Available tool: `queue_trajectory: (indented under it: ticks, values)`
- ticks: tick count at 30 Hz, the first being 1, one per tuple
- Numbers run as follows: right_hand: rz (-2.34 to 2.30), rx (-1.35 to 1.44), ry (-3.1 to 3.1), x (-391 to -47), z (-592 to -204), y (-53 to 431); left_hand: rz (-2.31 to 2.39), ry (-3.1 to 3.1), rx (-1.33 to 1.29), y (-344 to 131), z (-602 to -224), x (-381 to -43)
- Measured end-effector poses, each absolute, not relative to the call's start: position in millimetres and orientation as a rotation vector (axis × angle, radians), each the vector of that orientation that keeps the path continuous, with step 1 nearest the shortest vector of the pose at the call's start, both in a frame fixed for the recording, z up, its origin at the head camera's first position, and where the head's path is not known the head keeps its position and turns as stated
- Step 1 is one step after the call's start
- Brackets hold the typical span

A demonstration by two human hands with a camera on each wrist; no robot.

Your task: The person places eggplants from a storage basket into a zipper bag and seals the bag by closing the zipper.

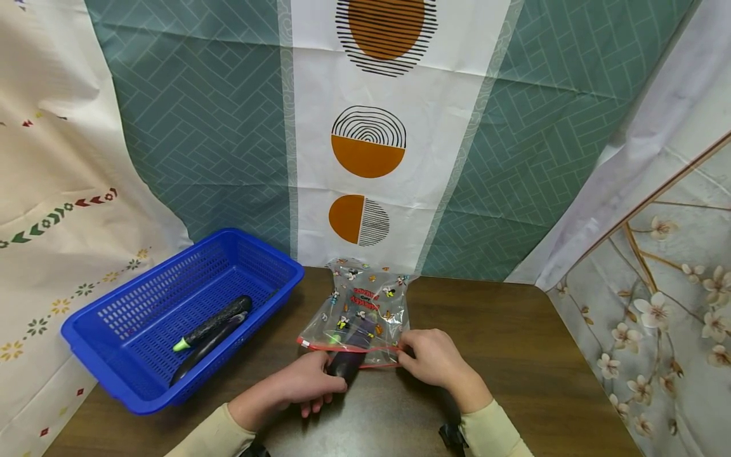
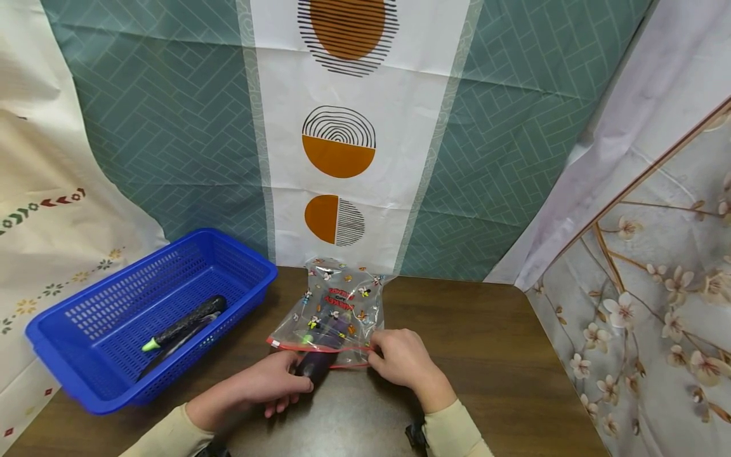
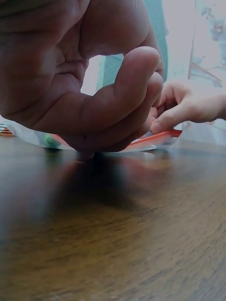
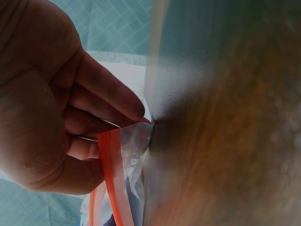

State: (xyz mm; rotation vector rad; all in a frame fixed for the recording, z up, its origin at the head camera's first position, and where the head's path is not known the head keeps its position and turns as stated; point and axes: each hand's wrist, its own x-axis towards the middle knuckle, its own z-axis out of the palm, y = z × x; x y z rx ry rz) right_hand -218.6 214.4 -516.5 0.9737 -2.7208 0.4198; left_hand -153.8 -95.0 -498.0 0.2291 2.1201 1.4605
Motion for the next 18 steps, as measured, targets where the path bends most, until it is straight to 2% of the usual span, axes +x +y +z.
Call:
queue_trajectory:
  ticks: [18]
  values:
    - [0.422, 0.969, -2.729, -217.3, -514.5, 213.8, 1.418, 2.160, 0.257, -94.8, -501.4, -158.4]
